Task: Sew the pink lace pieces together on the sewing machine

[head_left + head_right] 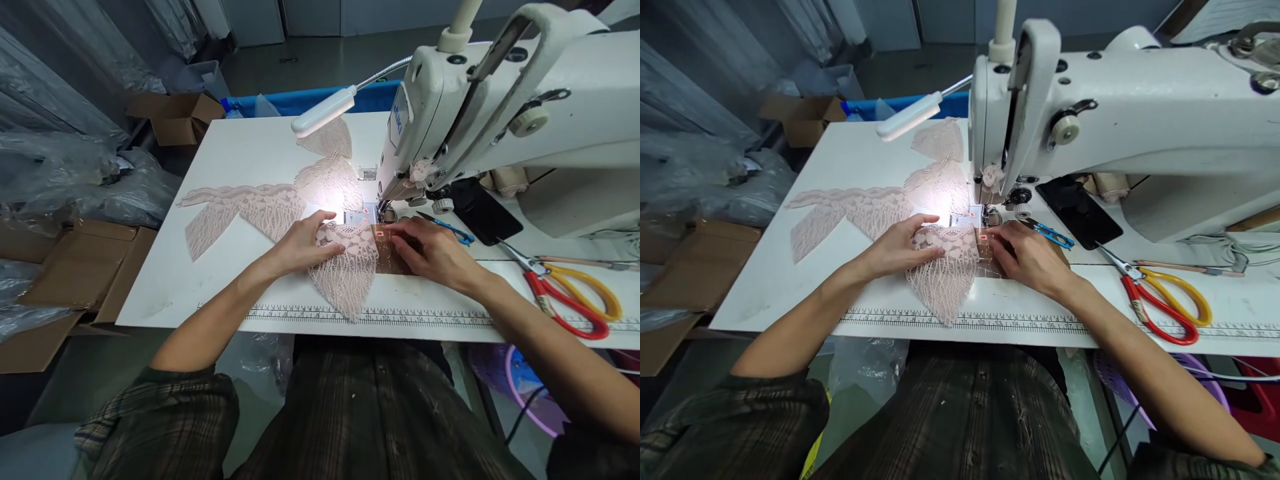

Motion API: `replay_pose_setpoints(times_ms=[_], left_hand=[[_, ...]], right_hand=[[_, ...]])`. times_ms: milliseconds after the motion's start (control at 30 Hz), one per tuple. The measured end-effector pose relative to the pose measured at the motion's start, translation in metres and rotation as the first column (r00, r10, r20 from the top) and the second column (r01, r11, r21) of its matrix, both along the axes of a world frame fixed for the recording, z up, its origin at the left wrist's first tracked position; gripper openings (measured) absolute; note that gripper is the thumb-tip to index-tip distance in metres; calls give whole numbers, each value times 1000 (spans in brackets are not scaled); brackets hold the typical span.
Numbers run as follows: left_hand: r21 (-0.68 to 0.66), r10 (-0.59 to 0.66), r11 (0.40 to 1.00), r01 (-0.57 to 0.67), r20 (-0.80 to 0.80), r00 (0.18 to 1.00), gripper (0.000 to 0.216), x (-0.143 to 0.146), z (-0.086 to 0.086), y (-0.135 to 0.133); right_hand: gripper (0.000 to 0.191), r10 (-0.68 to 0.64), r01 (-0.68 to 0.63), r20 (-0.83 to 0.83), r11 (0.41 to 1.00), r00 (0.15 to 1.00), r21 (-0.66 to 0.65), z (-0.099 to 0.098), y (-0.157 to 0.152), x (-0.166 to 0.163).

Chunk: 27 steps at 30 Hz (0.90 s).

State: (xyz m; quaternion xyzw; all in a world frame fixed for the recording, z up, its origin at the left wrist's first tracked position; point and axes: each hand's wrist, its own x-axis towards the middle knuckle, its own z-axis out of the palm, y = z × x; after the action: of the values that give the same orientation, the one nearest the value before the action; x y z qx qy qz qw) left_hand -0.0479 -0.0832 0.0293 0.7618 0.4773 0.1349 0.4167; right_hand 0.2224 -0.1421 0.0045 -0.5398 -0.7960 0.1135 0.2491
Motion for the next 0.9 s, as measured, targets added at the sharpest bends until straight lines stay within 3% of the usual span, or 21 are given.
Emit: replay_pose_setpoints(times_ms=[133, 300, 500, 667, 800, 900], left_hand=[[-21, -6, 1000, 6, -14, 1000, 69, -4, 0, 5], [-35, 13, 999, -14, -21, 1000, 67, -1, -4, 4], [6, 59, 998, -59, -7, 998, 65, 0, -6, 5], [-112, 51, 993, -47, 35, 998, 74, -5, -1, 9], [-157, 39, 987, -32, 43, 998, 62, -6, 2, 12], [-172, 27, 985, -18, 52, 998, 57, -5, 2, 13]], right_hand=[[38, 114, -124, 99, 987, 989, 102, -12, -4, -5], [35, 125, -151, 162, 974, 979, 166, -26, -1, -9], [36, 130, -136, 82, 989, 988, 64, -19, 5, -8], [41, 115, -116, -16, 993, 993, -22, -11, 15, 2], [40, 72, -76, -80, 996, 994, -39, -14, 14, 4], [38, 121, -124, -118, 992, 986, -24, -17, 10, 3]])
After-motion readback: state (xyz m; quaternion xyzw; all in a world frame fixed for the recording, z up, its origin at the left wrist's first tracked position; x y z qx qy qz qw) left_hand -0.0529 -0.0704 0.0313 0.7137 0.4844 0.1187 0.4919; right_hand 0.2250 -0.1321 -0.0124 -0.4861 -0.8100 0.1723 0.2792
